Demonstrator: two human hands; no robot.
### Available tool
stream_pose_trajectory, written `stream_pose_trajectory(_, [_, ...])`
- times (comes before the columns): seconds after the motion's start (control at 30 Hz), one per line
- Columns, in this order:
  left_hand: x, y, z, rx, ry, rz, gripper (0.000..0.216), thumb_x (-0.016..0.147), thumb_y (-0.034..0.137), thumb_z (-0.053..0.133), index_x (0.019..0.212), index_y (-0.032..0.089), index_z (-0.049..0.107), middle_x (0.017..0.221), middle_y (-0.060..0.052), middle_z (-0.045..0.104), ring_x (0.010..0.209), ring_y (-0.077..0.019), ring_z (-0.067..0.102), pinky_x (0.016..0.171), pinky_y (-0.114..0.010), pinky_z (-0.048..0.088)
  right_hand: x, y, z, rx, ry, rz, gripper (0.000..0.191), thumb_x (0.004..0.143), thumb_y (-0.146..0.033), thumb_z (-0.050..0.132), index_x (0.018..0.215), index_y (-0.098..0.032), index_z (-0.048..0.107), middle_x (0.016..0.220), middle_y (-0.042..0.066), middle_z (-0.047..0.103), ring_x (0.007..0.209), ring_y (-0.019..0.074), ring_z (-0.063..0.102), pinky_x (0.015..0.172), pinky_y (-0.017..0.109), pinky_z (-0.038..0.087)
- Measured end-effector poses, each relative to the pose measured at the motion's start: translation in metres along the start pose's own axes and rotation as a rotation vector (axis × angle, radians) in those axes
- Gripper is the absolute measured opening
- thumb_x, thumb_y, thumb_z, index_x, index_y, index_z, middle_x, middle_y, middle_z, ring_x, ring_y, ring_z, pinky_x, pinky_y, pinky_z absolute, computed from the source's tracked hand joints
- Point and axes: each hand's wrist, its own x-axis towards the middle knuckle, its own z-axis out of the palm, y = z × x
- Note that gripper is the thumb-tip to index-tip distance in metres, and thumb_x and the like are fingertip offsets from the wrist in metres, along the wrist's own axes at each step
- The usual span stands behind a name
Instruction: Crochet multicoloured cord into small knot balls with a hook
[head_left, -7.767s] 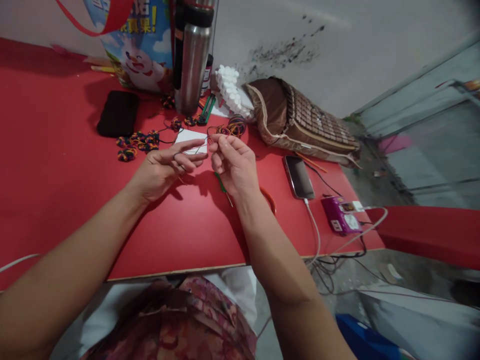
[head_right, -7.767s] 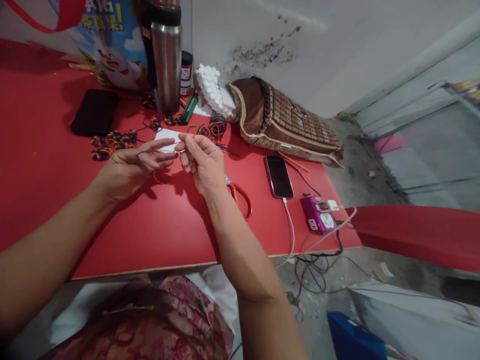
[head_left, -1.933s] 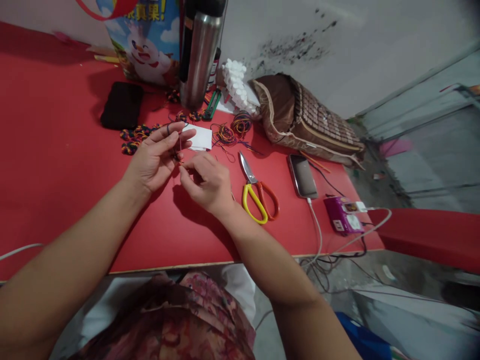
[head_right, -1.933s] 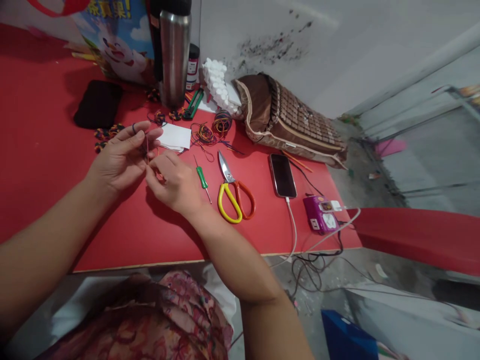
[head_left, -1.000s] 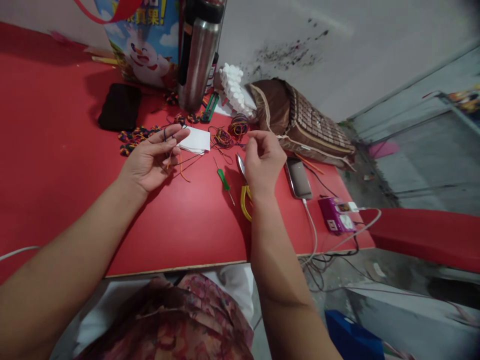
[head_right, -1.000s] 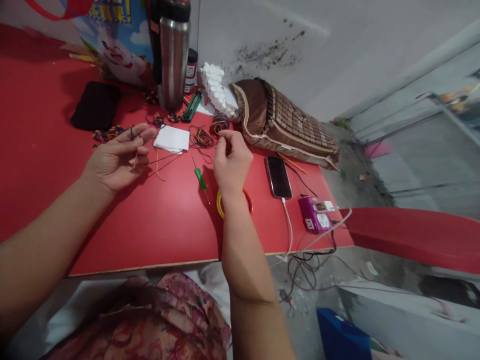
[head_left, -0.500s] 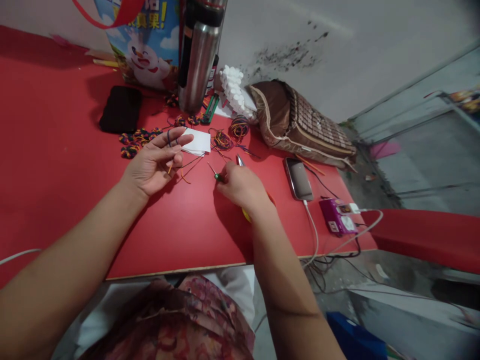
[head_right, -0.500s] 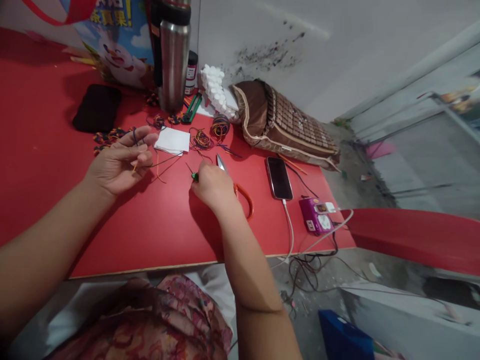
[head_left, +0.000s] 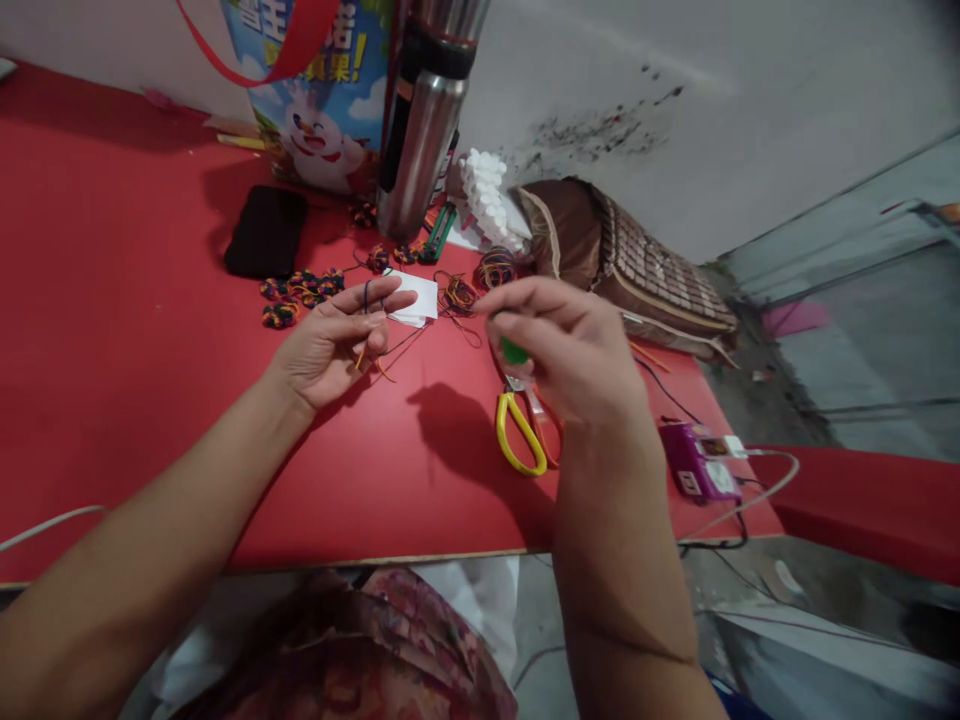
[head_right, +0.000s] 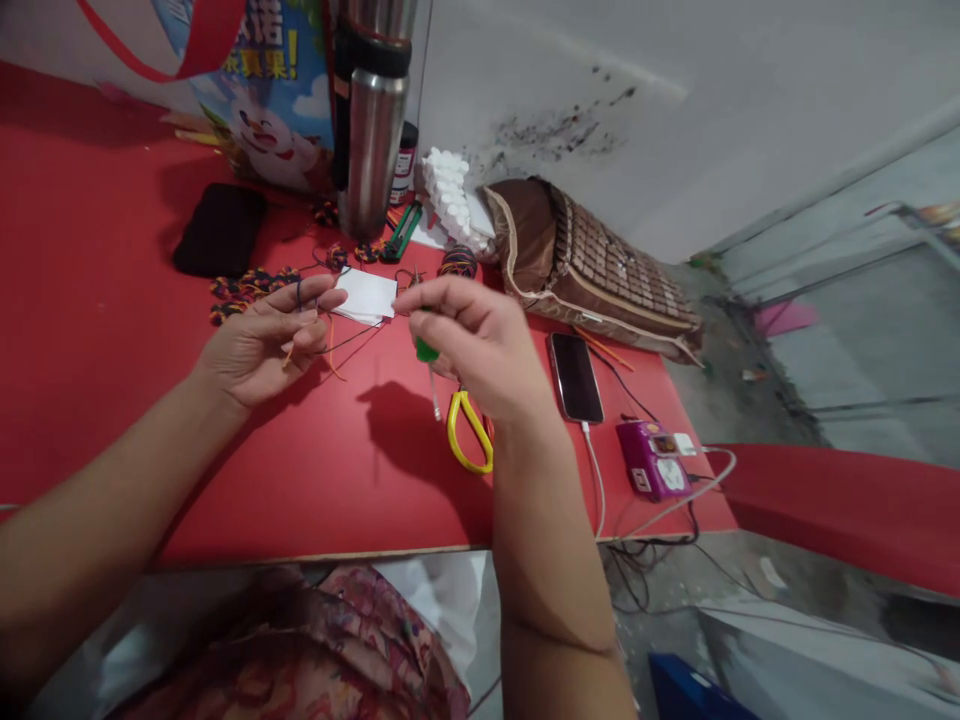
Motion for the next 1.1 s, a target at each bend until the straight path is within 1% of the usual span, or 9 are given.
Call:
stream_pose_trajectory(0.13, [-0.002,0.0,0.001,-0.012,-0.04,-0.013,0.038,0.071,-0.01,0.067,0.09,0.014,0.089,0.096,-0.01,0.087,0.046,-0.002,0.051,0.047,-0.012,0.049,0.012,0.007,-0.008,0.196,-0.015,-0.102,0.051,0.095,-0.063,0.059,0.13,-0.03,0.076,0.092,0.005,0.071,0.059,0.0151,0.044,0.052,0.034,0.044])
stream_pose_trajectory(0.23, [-0.004,0.0,0.001,0.009,-0.061,-0.023,0.035,0.07,-0.009,0.07,0.09,0.013,0.089,0.094,-0.012,0.087,0.045,-0.0023,0.051,0.045,-0.012,0.047,0.013,0.037,-0.005,0.205,0.05,-0.187,0.053,0.095,-0.068,0.063,0.138,-0.038,0.072,0.096,0.004,0.072,0.058,0.0154,0.042,0.05,0.035,0.044])
stream_pose_trajectory(0.3, [-0.005,-0.001,0.0,0.028,-0.067,-0.026,0.034,0.07,-0.008,0.073,0.091,0.013,0.09,0.095,-0.013,0.088,0.045,-0.0029,0.052,0.044,-0.012,0.047,0.01,0.05,0.002,0.245,0.008,-0.204,0.056,0.093,-0.071,0.068,0.138,-0.039,0.07,0.103,0.005,0.074,0.059,0.0155,0.047,0.049,0.035,0.045])
stream_pose_trajectory(0.43, [-0.008,-0.003,0.002,0.054,-0.08,-0.028,0.033,0.07,-0.005,0.076,0.093,0.013,0.091,0.098,-0.013,0.089,0.044,-0.0038,0.055,0.047,-0.015,0.054,0.0,0.042,0.022,0.382,0.015,-0.26,0.047,0.092,-0.068,0.079,0.123,-0.034,0.068,0.103,0.003,0.075,0.058,0.0142,0.059,0.047,0.032,0.049])
stream_pose_trajectory(0.53, [-0.009,-0.005,0.005,0.074,-0.073,-0.037,0.031,0.07,-0.003,0.078,0.094,0.012,0.091,0.099,-0.014,0.089,0.043,-0.0041,0.056,0.049,-0.017,0.057,-0.006,0.028,0.037,0.398,0.22,-0.261,0.036,0.1,-0.064,0.075,0.096,-0.029,0.068,0.078,0.0,0.07,0.052,0.0125,0.059,0.046,0.028,0.051])
stream_pose_trajectory(0.6, [-0.009,-0.005,0.006,0.078,-0.064,-0.041,0.03,0.072,-0.004,0.078,0.095,0.011,0.09,0.1,-0.016,0.089,0.044,-0.004,0.058,0.05,-0.015,0.056,-0.008,0.025,0.042,0.378,0.306,-0.266,0.035,0.104,-0.06,0.072,0.094,-0.027,0.072,0.067,-0.002,0.066,0.047,0.012,0.057,0.043,0.026,0.048])
stream_pose_trajectory(0.77, [-0.01,-0.003,0.007,0.014,-0.058,-0.071,0.032,0.073,-0.007,0.077,0.095,0.011,0.09,0.102,-0.016,0.089,0.044,-0.003,0.059,0.055,-0.016,0.059,-0.01,0.033,0.036,0.415,0.125,-0.181,0.024,0.099,-0.045,0.084,0.115,-0.027,0.085,0.064,-0.003,0.074,0.043,0.0119,0.062,0.038,0.023,0.045])
stream_pose_trajectory(0.87, [-0.01,-0.001,0.007,-0.033,-0.062,-0.096,0.034,0.072,-0.009,0.075,0.095,0.01,0.09,0.104,-0.016,0.089,0.045,-0.0031,0.06,0.055,-0.016,0.06,-0.008,0.035,0.03,0.394,0.031,-0.113,0.021,0.095,-0.041,0.088,0.109,-0.025,0.089,0.069,-0.001,0.08,0.046,0.0127,0.068,0.041,0.024,0.052])
stream_pose_trajectory(1.1, [-0.011,0.001,0.009,-0.069,-0.068,-0.131,0.034,0.074,-0.011,0.069,0.094,0.008,0.089,0.103,-0.018,0.089,0.045,-0.0031,0.061,0.054,-0.014,0.058,-0.004,0.034,0.027,0.31,-0.006,-0.085,0.017,0.091,-0.035,0.092,0.105,-0.025,0.092,0.071,0.0,0.083,0.047,0.0098,0.067,0.047,0.023,0.056])
